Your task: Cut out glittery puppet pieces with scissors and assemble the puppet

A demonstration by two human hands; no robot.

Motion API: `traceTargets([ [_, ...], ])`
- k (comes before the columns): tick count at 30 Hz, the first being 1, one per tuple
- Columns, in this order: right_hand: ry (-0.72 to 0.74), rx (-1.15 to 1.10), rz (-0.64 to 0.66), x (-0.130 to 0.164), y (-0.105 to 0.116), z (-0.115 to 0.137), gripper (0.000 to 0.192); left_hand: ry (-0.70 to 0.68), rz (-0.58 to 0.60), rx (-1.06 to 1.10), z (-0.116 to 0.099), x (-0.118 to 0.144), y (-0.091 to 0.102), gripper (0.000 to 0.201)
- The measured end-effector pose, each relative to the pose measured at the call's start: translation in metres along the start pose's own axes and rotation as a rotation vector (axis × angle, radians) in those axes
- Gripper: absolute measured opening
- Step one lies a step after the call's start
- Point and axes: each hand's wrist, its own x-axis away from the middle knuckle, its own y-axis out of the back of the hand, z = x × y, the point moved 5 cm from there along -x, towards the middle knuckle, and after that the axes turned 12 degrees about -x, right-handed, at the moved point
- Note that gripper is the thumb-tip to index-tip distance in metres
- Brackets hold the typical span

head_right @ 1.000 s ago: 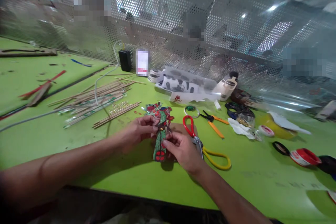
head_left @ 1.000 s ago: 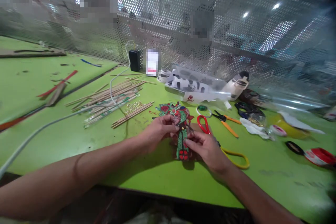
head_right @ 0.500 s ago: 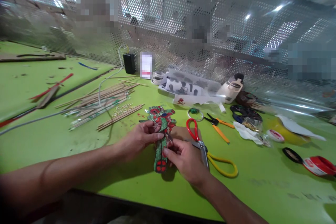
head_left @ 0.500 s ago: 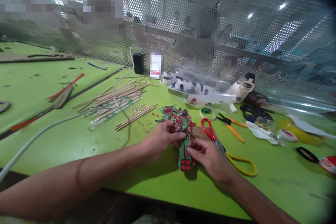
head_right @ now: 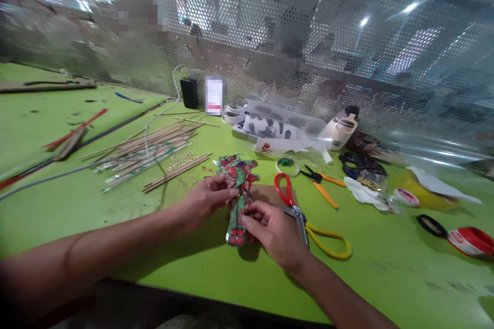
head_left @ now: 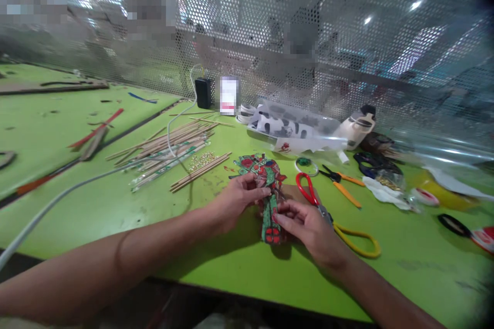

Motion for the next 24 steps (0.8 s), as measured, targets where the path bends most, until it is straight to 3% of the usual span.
traceTargets([
  [5, -0.024, 0.006, -0.015, 0.000, 0.001, -0.001, 0.051, 0.076, 0.001, 0.111, 0.000, -0.003, 0.002, 0.025],
  [14, 0.052, -0.239, -0.006, 0.000, 0.005, 0.005, 0.033, 0.027, 0.069, -0.030, -0.002, 0.005, -0.004, 0.032],
  [19, 0.080, -0.194, -0.114, -0.002, 0.012, 0.006, 0.032, 0.058, 0.119, -0.027, 0.003, 0.008, -0.011, 0.032],
  [24, 0.100, -0.147, -0.101, -0.004, 0.013, 0.008, 0.030, 0.077, 0.112, -0.023, 0.005, 0.008, -0.011, 0.032],
])
